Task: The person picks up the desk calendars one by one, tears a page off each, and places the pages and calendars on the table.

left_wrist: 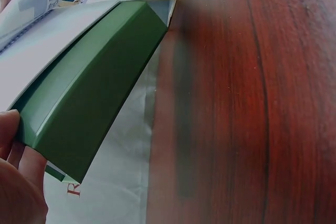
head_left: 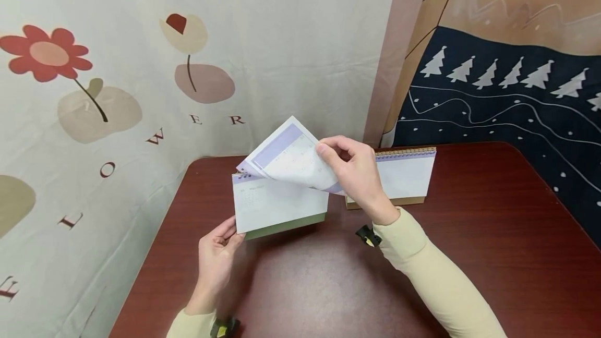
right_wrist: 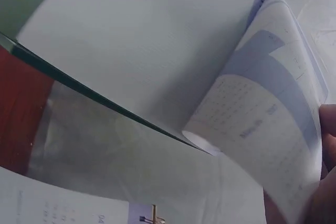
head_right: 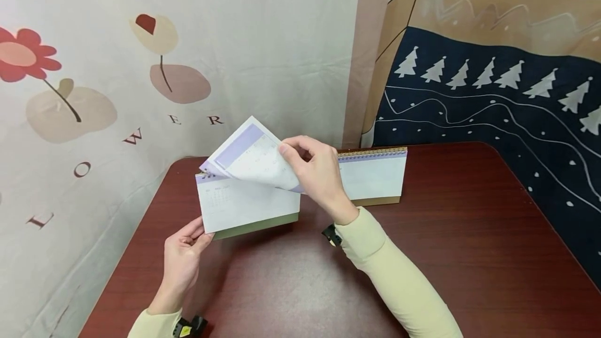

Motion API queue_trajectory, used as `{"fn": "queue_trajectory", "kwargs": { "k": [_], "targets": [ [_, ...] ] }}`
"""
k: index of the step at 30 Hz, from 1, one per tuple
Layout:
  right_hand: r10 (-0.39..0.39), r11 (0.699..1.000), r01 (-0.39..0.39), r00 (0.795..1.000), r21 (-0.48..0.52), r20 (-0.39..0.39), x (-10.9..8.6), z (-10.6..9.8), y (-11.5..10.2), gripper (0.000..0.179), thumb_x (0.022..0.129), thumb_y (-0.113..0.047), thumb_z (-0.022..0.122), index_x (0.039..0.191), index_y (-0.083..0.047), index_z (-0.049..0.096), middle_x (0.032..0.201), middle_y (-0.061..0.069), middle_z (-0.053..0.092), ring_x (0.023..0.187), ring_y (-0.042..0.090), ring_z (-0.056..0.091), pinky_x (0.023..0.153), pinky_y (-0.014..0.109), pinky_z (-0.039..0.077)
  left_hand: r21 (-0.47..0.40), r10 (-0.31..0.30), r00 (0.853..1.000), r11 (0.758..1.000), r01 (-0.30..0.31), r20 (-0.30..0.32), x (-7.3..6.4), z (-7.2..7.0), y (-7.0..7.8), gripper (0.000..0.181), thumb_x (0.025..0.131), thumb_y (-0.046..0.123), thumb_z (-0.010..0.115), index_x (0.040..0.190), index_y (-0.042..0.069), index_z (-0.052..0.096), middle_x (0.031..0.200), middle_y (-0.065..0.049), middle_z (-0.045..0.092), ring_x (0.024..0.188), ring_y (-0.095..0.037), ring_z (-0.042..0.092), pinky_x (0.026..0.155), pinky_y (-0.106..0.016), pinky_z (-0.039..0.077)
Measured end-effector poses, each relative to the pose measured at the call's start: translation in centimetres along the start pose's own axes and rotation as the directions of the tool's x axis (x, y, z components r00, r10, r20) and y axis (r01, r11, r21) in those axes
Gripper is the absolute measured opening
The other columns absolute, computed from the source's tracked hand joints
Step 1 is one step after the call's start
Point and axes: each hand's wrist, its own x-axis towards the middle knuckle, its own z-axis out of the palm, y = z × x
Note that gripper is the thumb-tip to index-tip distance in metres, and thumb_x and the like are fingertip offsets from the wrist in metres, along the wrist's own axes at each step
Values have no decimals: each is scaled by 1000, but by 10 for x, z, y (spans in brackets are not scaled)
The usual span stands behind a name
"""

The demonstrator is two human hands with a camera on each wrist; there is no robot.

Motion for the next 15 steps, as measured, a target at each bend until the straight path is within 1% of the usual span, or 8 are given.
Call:
{"fn": "queue_trajectory", "kwargs": {
  "k": [7,10,15],
  "targets": [
    [-38,996,38,999,-76,4,11,-7,-3,11,97,-20,74,97,-11,80,80,1,71,67,15,60,58,26,47,67,32,999,997,-34,26,-4,-1,-4,39,86,-26,59,125,-23,61,102,6,76,95,-2,71,83,-17,56],
    [-49,995,49,999,-92,6,14,-9,-5,10,96,-20,75,96,-11,80,79,1,71,66,15,59,58,26,46,66,45,998,997,-48,35,-6,-1,-5,38,86,-27,59,124,-23,61,101,6,76,94,-2,71,83,-16,56],
    [-36,995,36,999,-92,7,19,-12,-4,12,96,-20,74,96,-9,80,79,3,70,68,18,57,60,26,44,69,60,997,996,-64,57,-8,0,-3,37,86,-26,60,123,-23,62,103,4,76,95,-2,71,83,-16,55]
  ]
}}
